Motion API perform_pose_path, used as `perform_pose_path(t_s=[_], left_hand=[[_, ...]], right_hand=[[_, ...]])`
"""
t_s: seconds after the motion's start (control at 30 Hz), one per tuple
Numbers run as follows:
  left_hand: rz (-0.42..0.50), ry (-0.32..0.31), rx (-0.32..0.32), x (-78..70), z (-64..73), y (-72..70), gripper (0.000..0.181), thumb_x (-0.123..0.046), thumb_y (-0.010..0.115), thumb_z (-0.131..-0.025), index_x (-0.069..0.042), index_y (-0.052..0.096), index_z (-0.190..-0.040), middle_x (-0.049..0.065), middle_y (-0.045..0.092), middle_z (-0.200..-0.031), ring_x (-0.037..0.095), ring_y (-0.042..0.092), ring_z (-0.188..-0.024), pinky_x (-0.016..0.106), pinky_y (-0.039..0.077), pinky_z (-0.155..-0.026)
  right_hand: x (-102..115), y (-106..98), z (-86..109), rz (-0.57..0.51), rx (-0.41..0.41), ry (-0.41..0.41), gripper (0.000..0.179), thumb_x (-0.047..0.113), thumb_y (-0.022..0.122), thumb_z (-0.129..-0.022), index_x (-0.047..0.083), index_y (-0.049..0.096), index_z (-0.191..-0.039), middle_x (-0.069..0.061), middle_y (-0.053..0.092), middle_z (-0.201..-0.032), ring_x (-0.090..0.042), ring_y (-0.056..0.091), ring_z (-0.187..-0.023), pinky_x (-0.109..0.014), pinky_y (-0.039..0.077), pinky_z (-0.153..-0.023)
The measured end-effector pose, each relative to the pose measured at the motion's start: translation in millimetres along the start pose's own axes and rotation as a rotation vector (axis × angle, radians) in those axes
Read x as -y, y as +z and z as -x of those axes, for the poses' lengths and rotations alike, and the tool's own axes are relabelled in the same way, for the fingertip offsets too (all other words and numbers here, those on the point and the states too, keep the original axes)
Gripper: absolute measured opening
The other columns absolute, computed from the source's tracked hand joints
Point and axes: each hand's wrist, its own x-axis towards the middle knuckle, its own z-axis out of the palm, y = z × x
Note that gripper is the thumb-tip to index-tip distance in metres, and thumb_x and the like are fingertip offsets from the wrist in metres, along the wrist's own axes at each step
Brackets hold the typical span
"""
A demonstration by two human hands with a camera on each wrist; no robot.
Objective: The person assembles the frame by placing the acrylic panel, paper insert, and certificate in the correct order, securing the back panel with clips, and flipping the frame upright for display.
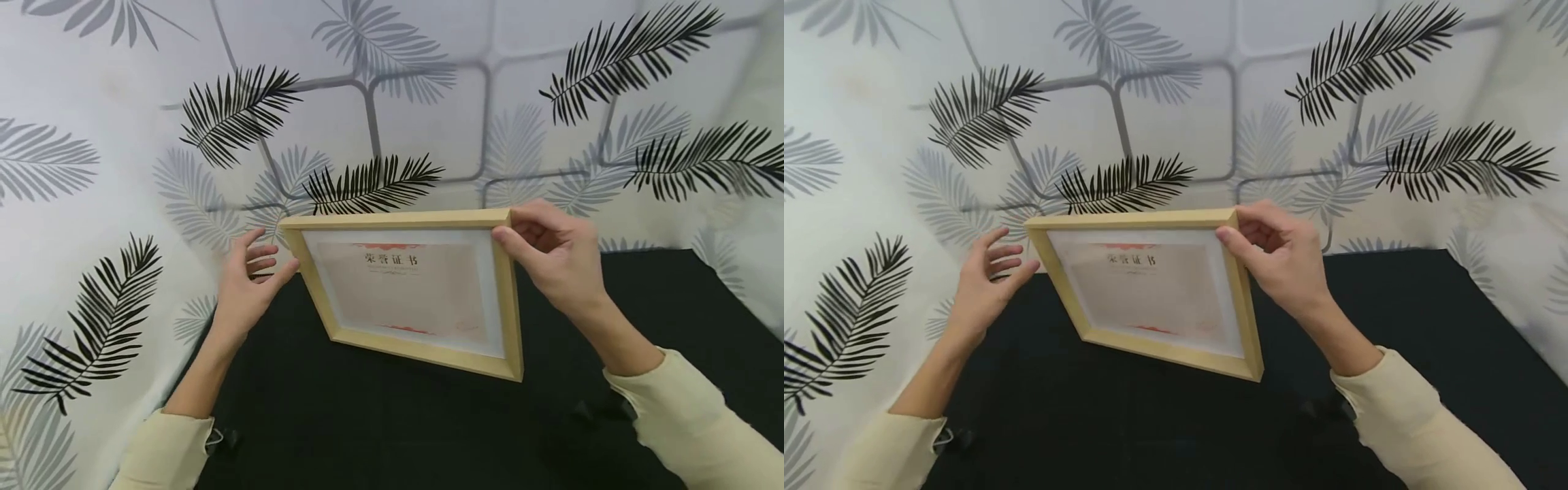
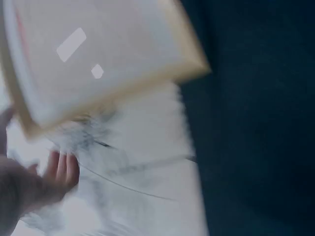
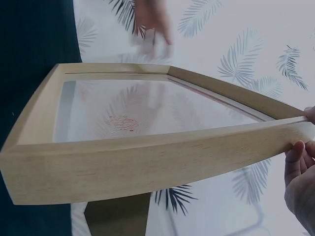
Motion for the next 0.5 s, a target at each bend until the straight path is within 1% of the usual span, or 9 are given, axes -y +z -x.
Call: perform_pose_path(t_s=[0.07,0.13,0.17,0.2,0.27,0.33,0.4,0.5], left_hand=[[0.062,-0.062,0.140,21.4,-5.5,-4.9,0.067,-0.026,0.062,-0.104,-0.013,0.027,-0.160,0.019,0.050,-0.145,0.035,0.052,-0.128,0.042,0.047,-0.100],[0.156,-0.103,0.270,38.2,-11.6,-4.5,0.062,-0.029,0.052,-0.109,-0.010,0.024,-0.161,0.021,0.044,-0.151,0.037,0.047,-0.134,0.049,0.044,-0.104],[0.205,-0.115,0.309,44.4,-14.4,-3.2,0.060,-0.030,0.048,-0.110,-0.009,0.025,-0.161,0.021,0.043,-0.152,0.038,0.047,-0.134,0.050,0.044,-0.104],[0.241,-0.118,0.333,50.0,-16.8,-1.6,0.058,-0.031,0.046,-0.111,-0.009,0.027,-0.161,0.021,0.043,-0.151,0.038,0.048,-0.133,0.049,0.045,-0.103],[0.297,-0.118,0.349,55.6,-20.3,1.6,0.056,-0.033,0.045,-0.111,-0.007,0.033,-0.158,0.021,0.046,-0.147,0.035,0.052,-0.129,0.045,0.048,-0.100],[0.318,-0.114,0.327,57.2,-22.3,3.6,0.053,-0.033,0.047,-0.110,-0.003,0.041,-0.153,0.019,0.053,-0.139,0.030,0.058,-0.122,0.041,0.052,-0.095],[0.316,-0.106,0.290,54.9,-22.2,3.7,0.049,-0.030,0.050,-0.109,0.001,0.048,-0.147,0.018,0.059,-0.130,0.026,0.064,-0.113,0.038,0.055,-0.089],[0.299,-0.089,0.246,45.2,-21.5,4.1,0.044,-0.026,0.053,-0.108,0.006,0.053,-0.139,0.013,0.065,-0.119,0.022,0.068,-0.103,0.036,0.058,-0.081]], right_hand=[[-0.3,-5.1,-2.1,-0.013,-0.008,0.012,0.017,-0.012,0.073,-0.088,-0.011,0.073,-0.105,-0.014,0.065,-0.085,-0.014,0.056,-0.063,-0.019,0.045,-0.052],[-1.0,-9.1,-4.6,-0.029,-0.005,0.028,0.017,-0.010,0.073,-0.089,-0.011,0.073,-0.105,-0.014,0.065,-0.085,-0.014,0.058,-0.064,-0.020,0.046,-0.053],[-2.1,-10.6,-5.8,-0.052,-0.005,0.039,0.017,-0.011,0.072,-0.089,-0.012,0.073,-0.106,-0.014,0.065,-0.085,-0.014,0.058,-0.064,-0.020,0.047,-0.054],[-3.2,-11.9,-6.9,-0.076,-0.005,0.049,0.017,-0.010,0.073,-0.089,-0.013,0.072,-0.106,-0.015,0.066,-0.085,-0.014,0.059,-0.065,-0.020,0.048,-0.055],[-6.0,-15.3,-8.6,-0.112,-0.003,0.059,0.017,-0.009,0.072,-0.091,-0.015,0.071,-0.106,-0.013,0.067,-0.086,-0.014,0.059,-0.065,-0.020,0.048,-0.057],[-10.0,-19.6,-10.0,-0.194,-0.020,0.081,0.017,-0.009,0.071,-0.091,-0.019,0.068,-0.106,-0.013,0.067,-0.086,-0.015,0.058,-0.066,-0.021,0.049,-0.059],[-14.7,-25.3,-11.3,-0.264,-0.029,0.095,0.018,-0.009,0.069,-0.092,-0.021,0.067,-0.106,-0.012,0.067,-0.087,-0.017,0.056,-0.068,-0.021,0.049,-0.060],[-21.4,-37.2,-13.7,-0.362,-0.019,0.137,0.018,-0.010,0.067,-0.093,-0.022,0.065,-0.107,-0.013,0.068,-0.089,-0.019,0.054,-0.069,-0.023,0.049,-0.061]])
